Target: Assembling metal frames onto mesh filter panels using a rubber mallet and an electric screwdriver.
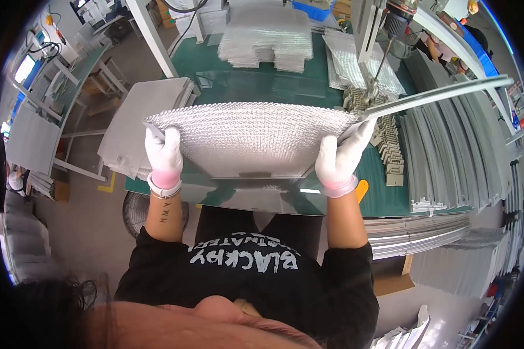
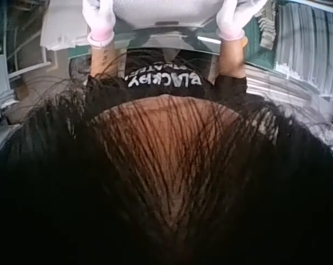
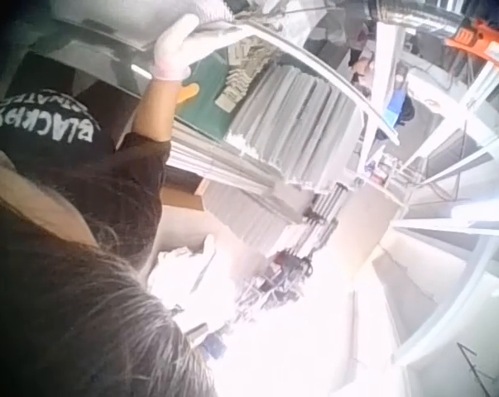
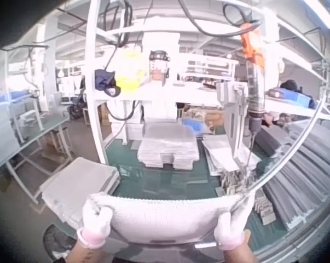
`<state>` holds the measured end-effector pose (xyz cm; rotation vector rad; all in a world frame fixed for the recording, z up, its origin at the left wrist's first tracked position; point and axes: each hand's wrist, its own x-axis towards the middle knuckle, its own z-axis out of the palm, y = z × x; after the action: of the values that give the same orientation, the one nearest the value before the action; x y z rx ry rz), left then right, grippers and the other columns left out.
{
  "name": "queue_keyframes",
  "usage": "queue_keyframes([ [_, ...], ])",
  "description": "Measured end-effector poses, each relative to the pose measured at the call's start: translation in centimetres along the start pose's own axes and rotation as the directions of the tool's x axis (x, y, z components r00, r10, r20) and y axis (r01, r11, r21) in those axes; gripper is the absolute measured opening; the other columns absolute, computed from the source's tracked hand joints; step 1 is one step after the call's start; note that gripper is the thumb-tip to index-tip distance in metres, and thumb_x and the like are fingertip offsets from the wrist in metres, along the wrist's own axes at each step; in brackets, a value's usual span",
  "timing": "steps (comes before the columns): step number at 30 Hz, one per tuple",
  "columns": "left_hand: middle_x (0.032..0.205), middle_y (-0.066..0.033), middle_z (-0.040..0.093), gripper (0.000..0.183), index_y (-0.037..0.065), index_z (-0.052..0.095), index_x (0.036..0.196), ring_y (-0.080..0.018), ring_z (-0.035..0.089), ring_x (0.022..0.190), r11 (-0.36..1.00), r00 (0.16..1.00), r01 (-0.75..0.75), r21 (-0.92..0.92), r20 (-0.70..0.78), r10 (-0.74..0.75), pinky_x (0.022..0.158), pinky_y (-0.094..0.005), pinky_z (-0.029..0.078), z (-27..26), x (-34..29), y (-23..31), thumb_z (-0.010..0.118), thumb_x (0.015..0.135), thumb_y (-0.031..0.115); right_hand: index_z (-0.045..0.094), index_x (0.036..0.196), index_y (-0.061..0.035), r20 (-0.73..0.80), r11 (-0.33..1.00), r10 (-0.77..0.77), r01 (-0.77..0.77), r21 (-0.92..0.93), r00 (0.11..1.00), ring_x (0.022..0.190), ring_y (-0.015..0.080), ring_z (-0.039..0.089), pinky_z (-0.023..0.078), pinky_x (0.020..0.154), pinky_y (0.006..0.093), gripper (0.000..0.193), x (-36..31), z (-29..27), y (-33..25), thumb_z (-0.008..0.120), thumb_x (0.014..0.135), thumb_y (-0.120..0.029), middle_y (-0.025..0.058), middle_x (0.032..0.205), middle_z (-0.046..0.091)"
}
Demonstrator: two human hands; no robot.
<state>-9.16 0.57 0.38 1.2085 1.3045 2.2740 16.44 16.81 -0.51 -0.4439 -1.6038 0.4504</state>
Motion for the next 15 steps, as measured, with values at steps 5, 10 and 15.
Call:
queue_keyframes([
  [5,0.101,-0.0011,0.057,0.031,-0.004,0.053,0.120,-0.0076,0.052,0.090,0.997,0.999,-0.046,0.068,0.032,0.044,0.082,-0.0244,0.044,-1.9,-0.5,-1.3,0.061,0.092,0.003,0.008,0.155,0.0032,-0.093,0.972,0.153,-0.134,0.191,0.984,0.139,0.0288,0.029,0.026,0.115,0.0405,0.092,3.0,1.6,-3.7,0.058,0.077,0.005,0.0196,0.157,0.019],
  [10,0.098,0.0010,0.054,0.028,-0.004,0.053,0.119,-0.0056,0.048,0.086,0.998,0.997,-0.029,0.062,0.079,0.024,0.079,-0.0224,0.043,-2.2,-0.5,-1.6,0.059,0.092,0.002,0.010,0.155,0.0015,-0.023,0.990,0.017,-0.014,0.139,1.000,0.099,0.0200,0.056,0.048,0.086,0.0310,0.105,3.0,0.9,-2.2,0.076,0.074,0.000,0.0162,0.143,0.042],
  [15,0.089,0.0038,0.051,0.021,-0.003,0.055,0.113,-0.0031,0.043,0.078,0.999,0.999,-0.008,0.037,0.048,0.006,0.071,-0.0198,0.040,-1.6,-0.5,-1.4,0.056,0.091,0.000,0.037,0.149,0.0011,0.201,0.966,0.257,-0.242,-0.094,0.945,0.066,0.0072,0.047,0.045,0.062,0.0245,0.090,5.0,-2.5,-3.3,0.084,0.072,-0.008,0.0040,0.098,0.062],
])
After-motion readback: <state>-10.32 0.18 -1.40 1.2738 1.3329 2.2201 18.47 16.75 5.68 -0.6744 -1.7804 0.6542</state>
